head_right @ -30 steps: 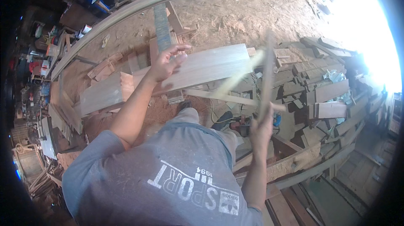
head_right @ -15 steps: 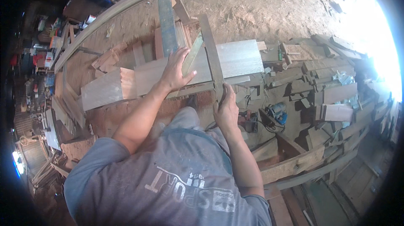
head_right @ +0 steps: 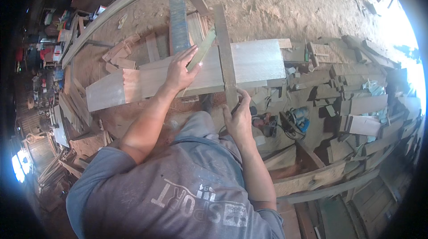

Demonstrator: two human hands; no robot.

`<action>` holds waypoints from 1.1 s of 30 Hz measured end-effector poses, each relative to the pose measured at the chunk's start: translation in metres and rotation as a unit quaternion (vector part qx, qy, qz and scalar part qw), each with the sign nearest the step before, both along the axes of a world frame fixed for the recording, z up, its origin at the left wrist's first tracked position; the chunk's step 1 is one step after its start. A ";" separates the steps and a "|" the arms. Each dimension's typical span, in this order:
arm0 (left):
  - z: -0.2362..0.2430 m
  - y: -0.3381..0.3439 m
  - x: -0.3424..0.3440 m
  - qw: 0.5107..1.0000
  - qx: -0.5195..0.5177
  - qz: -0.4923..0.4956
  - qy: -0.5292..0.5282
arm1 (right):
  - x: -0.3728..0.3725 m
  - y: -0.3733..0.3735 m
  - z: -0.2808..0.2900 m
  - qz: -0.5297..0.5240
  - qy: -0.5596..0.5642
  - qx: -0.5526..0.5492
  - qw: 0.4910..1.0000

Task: The person selects wooden planks, measures and marks them with a square and pencil, then uses a handheld circular saw to cut the planks. The person stacks the cut pieces and continues the process with additional planks.

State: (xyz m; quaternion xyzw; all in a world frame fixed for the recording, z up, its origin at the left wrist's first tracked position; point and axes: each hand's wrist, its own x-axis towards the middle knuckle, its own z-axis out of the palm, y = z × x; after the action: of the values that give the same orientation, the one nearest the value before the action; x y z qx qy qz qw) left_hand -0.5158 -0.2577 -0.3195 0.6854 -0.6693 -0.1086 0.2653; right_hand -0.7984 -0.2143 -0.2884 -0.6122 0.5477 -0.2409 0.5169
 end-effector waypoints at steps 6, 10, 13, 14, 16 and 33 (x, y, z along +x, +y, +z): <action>-0.007 0.000 0.000 1.000 0.012 0.008 0.017 | -0.009 -0.001 -0.010 0.010 -0.022 -0.011 1.000; -0.003 -0.001 0.000 1.000 0.002 0.003 0.019 | -0.009 -0.002 -0.009 0.014 -0.041 -0.006 0.999; -0.003 0.000 0.000 1.000 0.005 0.005 0.016 | -0.010 -0.001 -0.015 0.018 -0.034 -0.029 0.999; -0.003 0.000 -0.001 1.000 0.006 0.006 0.015 | -0.010 -0.001 -0.014 0.014 -0.037 -0.011 0.999; -0.003 0.000 -0.001 1.000 0.007 0.009 0.013 | -0.009 -0.001 -0.009 0.008 -0.040 0.025 0.999; -0.015 -0.003 -0.005 0.990 0.035 -0.022 -0.136 | -0.144 0.027 -0.194 -0.278 0.043 0.077 0.956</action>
State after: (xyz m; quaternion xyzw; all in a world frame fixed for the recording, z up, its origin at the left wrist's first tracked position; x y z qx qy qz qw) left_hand -0.5208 -0.2608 -0.3343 0.6874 -0.7102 -0.0434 0.1453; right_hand -0.9425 -0.1874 -0.4827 -0.4037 0.7350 -0.3055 0.4511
